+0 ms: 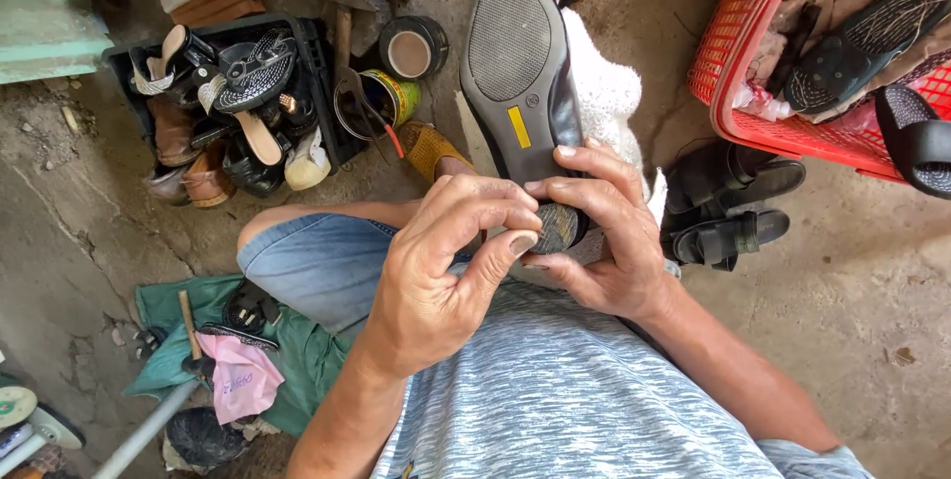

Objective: Removing a damaged heel from a dress shoe and preparing the surface for a replacement.

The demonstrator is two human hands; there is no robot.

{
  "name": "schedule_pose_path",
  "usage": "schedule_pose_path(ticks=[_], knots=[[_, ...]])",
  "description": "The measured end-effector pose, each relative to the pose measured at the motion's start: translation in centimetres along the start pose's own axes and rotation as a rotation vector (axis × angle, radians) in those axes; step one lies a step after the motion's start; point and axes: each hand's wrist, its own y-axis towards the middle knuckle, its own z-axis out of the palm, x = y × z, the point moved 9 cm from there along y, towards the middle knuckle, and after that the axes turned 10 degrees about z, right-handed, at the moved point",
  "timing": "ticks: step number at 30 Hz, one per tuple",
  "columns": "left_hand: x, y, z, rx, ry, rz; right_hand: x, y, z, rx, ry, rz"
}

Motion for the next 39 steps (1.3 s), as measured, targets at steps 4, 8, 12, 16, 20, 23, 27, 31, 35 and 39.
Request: schedule_pose_path(ticks=[4,8,12,16,20,23,27,31,35,39], knots=[[-0.1,-0.1,0.0,0.002,0.026,0.011,0.2,0.1,0.0,-0.005,0.002,-0.006],[0.1,-0.4,0.0,0.003,0.079,-0.009,0.1,0.1,0.1,-0.003,-0.007,-0.009],[0.1,-0.4,0.0,0.001,0.102,0.002,0.1,0.2,0.1,-0.004,-0.011,-0.009],[-0.1,-0.4,0.0,0.004,0.119,0.019,0.2,0.3,0.1,-0.005,-0.016,-0.004],[-0.6,-0.4,0.0,0.006,0.149,0.063,0.2,0.4,0.1,-0.007,-0.015,0.0],[-0.8,-0.4,0.1,0.013,0.139,0.063,0.5,0.5,-0.1,-0.011,-0.008,0.001],[-1.0,-0.3,0.0,0.008,0.122,0.078,1.4,0.6,-0.6,0.042,0.051,0.064],[-0.9,-0.1,0.1,0.027,0.077,0.062,2.3,0.9,-1.6,0.006,0.118,0.204],[-0.4,0.2,0.1,0.058,-0.019,0.031,3.5,1.5,-2.0,0.036,0.119,0.167],[0.0,0.5,0.2,0.056,-0.043,-0.009,3.8,1.9,-2.4,0.075,0.105,0.194]])
